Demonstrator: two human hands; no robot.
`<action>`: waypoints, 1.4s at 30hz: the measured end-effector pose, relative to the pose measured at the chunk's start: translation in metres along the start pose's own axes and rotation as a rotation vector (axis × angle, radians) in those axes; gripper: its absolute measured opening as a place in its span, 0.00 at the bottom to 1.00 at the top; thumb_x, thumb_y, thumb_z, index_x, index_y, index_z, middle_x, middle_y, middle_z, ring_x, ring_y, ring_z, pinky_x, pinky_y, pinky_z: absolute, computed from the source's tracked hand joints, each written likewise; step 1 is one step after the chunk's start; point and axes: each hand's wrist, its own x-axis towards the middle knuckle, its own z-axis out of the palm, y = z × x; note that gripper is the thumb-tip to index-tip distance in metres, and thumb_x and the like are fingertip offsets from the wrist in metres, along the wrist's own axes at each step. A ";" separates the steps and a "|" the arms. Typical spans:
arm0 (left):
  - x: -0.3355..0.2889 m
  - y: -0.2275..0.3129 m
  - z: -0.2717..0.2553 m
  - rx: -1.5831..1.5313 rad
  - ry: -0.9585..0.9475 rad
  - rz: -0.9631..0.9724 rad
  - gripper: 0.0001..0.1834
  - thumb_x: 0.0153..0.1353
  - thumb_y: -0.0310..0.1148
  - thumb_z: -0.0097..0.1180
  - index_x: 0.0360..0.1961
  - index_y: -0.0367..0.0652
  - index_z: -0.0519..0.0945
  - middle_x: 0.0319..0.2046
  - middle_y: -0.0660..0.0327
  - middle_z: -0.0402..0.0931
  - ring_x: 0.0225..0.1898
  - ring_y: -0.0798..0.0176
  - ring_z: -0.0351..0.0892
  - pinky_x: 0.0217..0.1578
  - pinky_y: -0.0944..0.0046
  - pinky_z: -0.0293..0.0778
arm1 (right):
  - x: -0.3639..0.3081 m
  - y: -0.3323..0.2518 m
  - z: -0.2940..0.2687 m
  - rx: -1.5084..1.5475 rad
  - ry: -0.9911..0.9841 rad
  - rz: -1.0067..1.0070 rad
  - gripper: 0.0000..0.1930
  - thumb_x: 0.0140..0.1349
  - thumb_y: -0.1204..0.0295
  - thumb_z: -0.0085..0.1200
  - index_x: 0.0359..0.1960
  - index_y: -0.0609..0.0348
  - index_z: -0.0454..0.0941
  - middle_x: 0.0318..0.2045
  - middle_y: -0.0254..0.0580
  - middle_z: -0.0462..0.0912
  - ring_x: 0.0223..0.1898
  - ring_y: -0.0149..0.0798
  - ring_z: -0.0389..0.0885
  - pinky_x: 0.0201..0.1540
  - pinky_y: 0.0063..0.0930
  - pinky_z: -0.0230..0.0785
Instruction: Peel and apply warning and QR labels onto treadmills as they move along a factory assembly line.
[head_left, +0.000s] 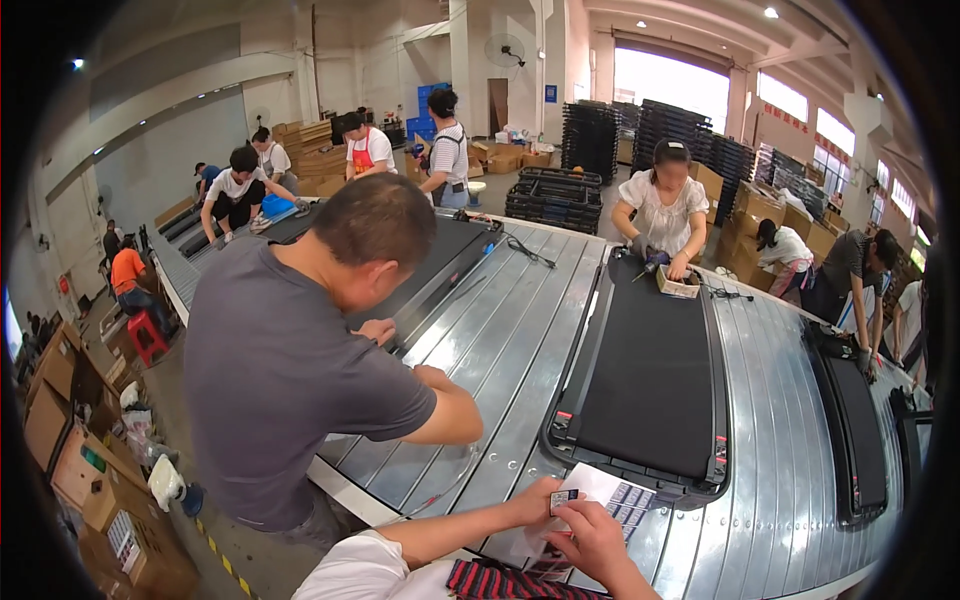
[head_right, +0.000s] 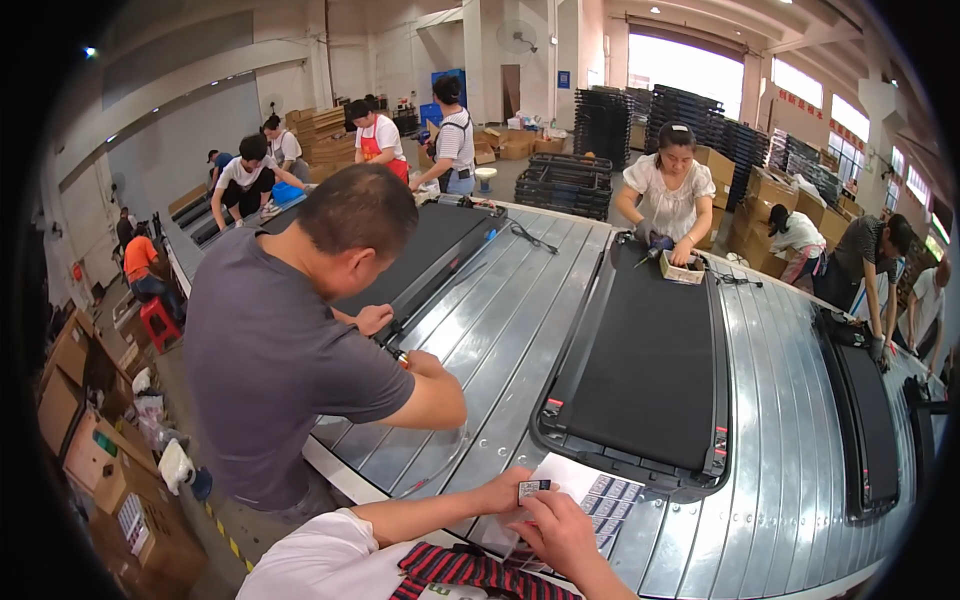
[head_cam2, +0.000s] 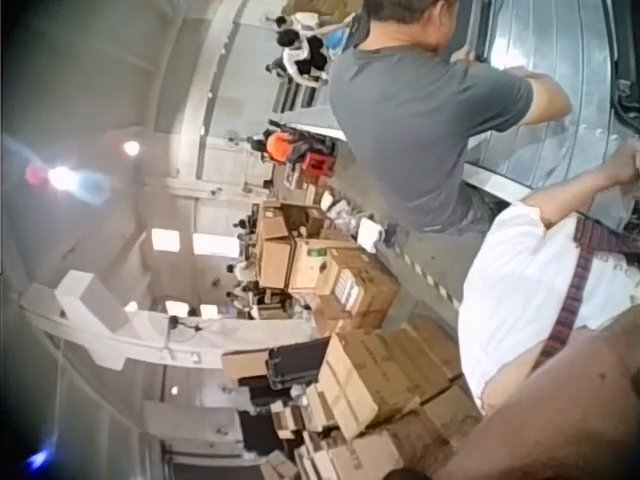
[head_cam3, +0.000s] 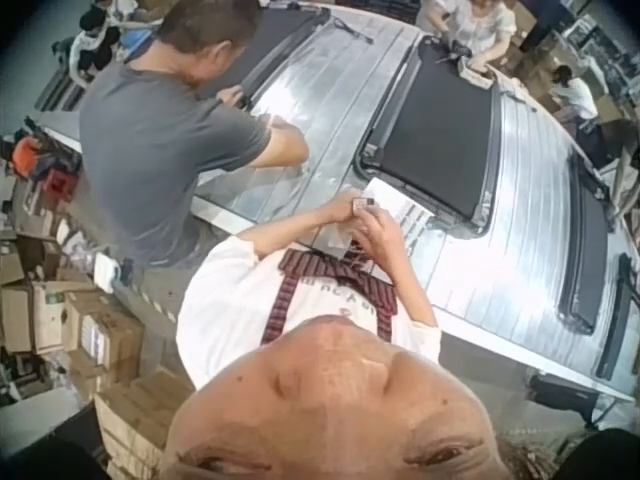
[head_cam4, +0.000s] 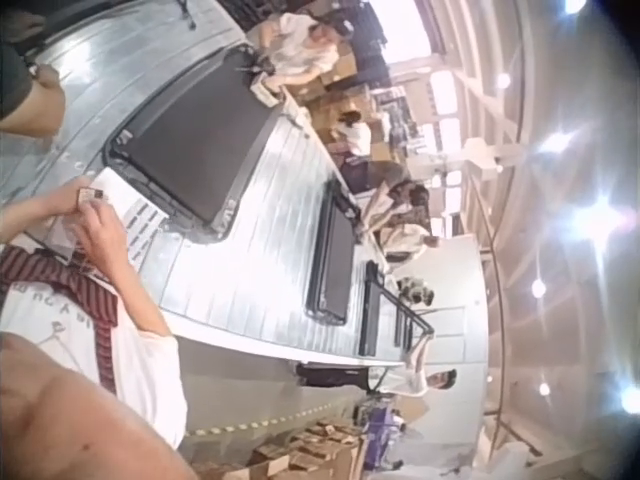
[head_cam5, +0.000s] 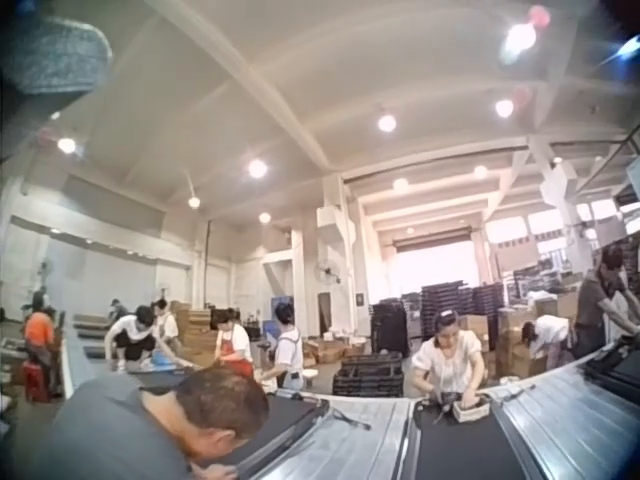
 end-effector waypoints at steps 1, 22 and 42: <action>0.000 0.019 -0.006 0.042 -0.016 -0.143 0.10 0.56 0.36 0.50 0.32 0.39 0.75 0.23 0.55 0.76 0.27 0.68 0.72 0.31 0.64 0.68 | -0.002 0.003 0.002 0.059 -0.047 0.001 0.10 0.41 0.74 0.61 0.28 0.58 0.75 0.26 0.38 0.76 0.28 0.43 0.75 0.29 0.31 0.69; -0.025 0.006 -0.048 0.497 -0.114 0.031 0.11 0.53 0.36 0.49 0.31 0.39 0.74 0.29 0.47 0.74 0.35 0.43 0.72 0.33 0.52 0.68 | 0.035 0.002 0.024 -0.211 -0.334 -0.132 0.10 0.42 0.75 0.55 0.30 0.54 0.75 0.26 0.37 0.73 0.27 0.40 0.73 0.29 0.30 0.68; -0.066 -0.044 -0.088 0.397 0.045 -0.076 0.18 0.59 0.40 0.47 0.38 0.33 0.74 0.32 0.47 0.75 0.34 0.52 0.73 0.37 0.60 0.68 | 0.160 -0.139 -0.097 1.110 -0.434 0.197 0.43 0.42 0.75 0.63 0.57 0.71 0.47 0.39 0.54 0.68 0.24 0.31 0.74 0.29 0.25 0.67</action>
